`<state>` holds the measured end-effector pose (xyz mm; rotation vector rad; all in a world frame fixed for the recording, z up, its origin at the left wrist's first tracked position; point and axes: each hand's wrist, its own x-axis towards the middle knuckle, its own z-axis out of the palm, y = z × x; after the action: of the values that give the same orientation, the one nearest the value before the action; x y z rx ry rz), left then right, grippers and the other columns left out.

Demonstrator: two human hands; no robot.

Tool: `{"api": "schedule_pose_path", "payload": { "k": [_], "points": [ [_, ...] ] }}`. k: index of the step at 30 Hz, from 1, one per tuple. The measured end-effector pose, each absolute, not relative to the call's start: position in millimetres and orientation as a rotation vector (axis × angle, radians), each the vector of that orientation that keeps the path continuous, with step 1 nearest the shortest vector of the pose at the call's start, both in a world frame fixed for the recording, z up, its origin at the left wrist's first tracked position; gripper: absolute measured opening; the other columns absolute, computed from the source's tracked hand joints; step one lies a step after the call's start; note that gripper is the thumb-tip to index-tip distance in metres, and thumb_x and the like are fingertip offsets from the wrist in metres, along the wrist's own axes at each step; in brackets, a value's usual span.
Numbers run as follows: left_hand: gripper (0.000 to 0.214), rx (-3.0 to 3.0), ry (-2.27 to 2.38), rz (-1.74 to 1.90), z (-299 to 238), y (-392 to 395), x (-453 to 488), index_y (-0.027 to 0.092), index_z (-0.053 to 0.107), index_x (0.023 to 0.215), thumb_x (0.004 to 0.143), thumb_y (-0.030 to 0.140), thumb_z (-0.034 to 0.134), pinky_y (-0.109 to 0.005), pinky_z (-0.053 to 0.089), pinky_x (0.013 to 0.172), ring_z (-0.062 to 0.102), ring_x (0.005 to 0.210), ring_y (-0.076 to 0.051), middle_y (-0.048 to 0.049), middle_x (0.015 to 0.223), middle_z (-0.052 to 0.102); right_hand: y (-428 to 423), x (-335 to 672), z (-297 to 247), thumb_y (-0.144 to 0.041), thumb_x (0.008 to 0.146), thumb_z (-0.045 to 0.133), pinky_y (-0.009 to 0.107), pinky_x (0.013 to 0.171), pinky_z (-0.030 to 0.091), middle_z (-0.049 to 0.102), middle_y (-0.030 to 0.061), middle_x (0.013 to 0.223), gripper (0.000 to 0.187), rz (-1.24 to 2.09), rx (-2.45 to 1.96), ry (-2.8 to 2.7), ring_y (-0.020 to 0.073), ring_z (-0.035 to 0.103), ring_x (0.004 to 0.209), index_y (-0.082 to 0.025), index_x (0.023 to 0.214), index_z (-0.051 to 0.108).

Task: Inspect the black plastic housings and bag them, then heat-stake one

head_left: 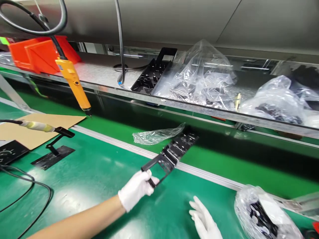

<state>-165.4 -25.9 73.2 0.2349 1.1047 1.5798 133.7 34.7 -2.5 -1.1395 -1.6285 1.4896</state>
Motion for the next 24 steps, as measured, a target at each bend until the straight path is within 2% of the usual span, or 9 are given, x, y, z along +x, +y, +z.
{"api": "schedule_pose_path", "payload": {
  "k": [3,5,10,13,14,16,19,21,24],
  "points": [
    [0.062,0.361,1.042,1.397,64,-50,-110,0.025,0.050,0.084,0.054,0.056,0.094,-0.024,0.047,0.040,0.060,0.050,-0.021,-0.0071,0.073,0.070,23,121,1,-0.082,0.081,0.069,0.042,0.099,0.057,0.057,0.0180,0.142,0.098,1.663,-1.001,-1.356,0.0312,0.063,0.121,-0.021,0.154,0.045],
    [0.063,0.414,1.000,1.314,57,-61,-78,0.026,0.049,0.085,0.056,0.061,0.093,-0.025,0.047,0.042,0.064,0.054,-0.023,-0.0064,0.075,0.071,22,115,2,-0.082,0.075,0.074,0.044,0.093,0.060,0.058,0.0183,0.140,0.104,1.659,-1.015,-1.150,0.0330,0.064,0.120,-0.022,0.154,0.043],
    [0.050,0.683,0.965,1.126,53,-56,-50,0.026,0.056,0.102,0.076,0.063,0.077,-0.034,0.055,0.053,0.069,0.063,-0.028,-0.0076,0.090,0.074,44,133,12,-0.067,0.064,0.087,0.047,0.096,0.060,0.072,0.0158,0.113,0.072,1.424,-1.256,-1.024,0.0370,0.068,0.109,-0.015,0.112,0.071],
    [0.035,1.309,1.087,0.925,69,-9,-82,0.023,0.068,0.108,0.093,0.053,0.058,-0.041,0.061,0.073,0.072,0.077,-0.030,-0.0063,0.088,0.074,57,151,27,-0.060,0.072,0.084,0.045,0.095,0.061,0.072,0.0131,0.115,0.059,1.356,-1.185,-1.057,0.0353,0.067,0.111,-0.015,0.108,0.072],
    [0.028,1.608,1.254,0.848,75,14,-98,0.024,0.074,0.097,0.094,0.046,0.056,-0.040,0.060,0.084,0.072,0.085,-0.029,-0.0060,0.091,0.074,60,155,32,-0.059,0.072,0.083,0.044,0.096,0.061,0.071,0.0124,0.115,0.057,1.326,-1.172,-1.044,0.0348,0.067,0.111,-0.016,0.108,0.072],
    [0.022,1.702,1.520,0.901,85,66,-131,0.022,0.077,0.094,0.095,0.034,0.058,-0.046,0.046,0.110,0.066,0.111,-0.032,-0.0109,0.109,0.072,65,160,38,-0.056,0.069,0.085,0.045,0.093,0.062,0.071,0.0113,0.115,0.056,1.297,-1.164,-1.000,0.0346,0.068,0.107,-0.017,0.106,0.071],
    [0.017,1.771,1.819,0.905,85,143,-168,0.018,0.077,0.104,0.091,0.023,0.068,-0.053,0.001,0.126,0.022,0.150,-0.037,-0.0122,0.152,0.048,68,160,39,-0.057,0.065,0.087,0.048,0.079,0.066,0.071,0.0112,0.112,0.061,1.394,-1.145,-0.927,0.0339,0.070,0.091,-0.018,0.106,0.067],
    [0.015,1.774,1.942,0.828,78,181,-181,0.017,0.077,0.101,0.088,0.022,0.072,-0.060,-0.003,0.123,0.008,0.153,-0.041,-0.0133,0.158,0.039,68,159,37,-0.059,0.062,0.088,0.049,0.072,0.066,0.071,0.0115,0.105,0.063,1.471,-1.155,-0.889,0.0331,0.069,0.082,-0.019,0.104,0.066],
    [0.023,1.747,2.042,0.743,71,209,-184,0.015,0.074,0.110,0.091,0.027,0.069,-0.067,0.008,0.120,0.013,0.151,-0.047,-0.0204,0.154,0.043,67,159,40,-0.062,0.063,0.086,0.051,0.071,0.066,0.071,0.0125,0.099,0.061,1.519,-1.183,-0.923,0.0339,0.068,0.080,-0.020,0.103,0.065]
  ]
}}
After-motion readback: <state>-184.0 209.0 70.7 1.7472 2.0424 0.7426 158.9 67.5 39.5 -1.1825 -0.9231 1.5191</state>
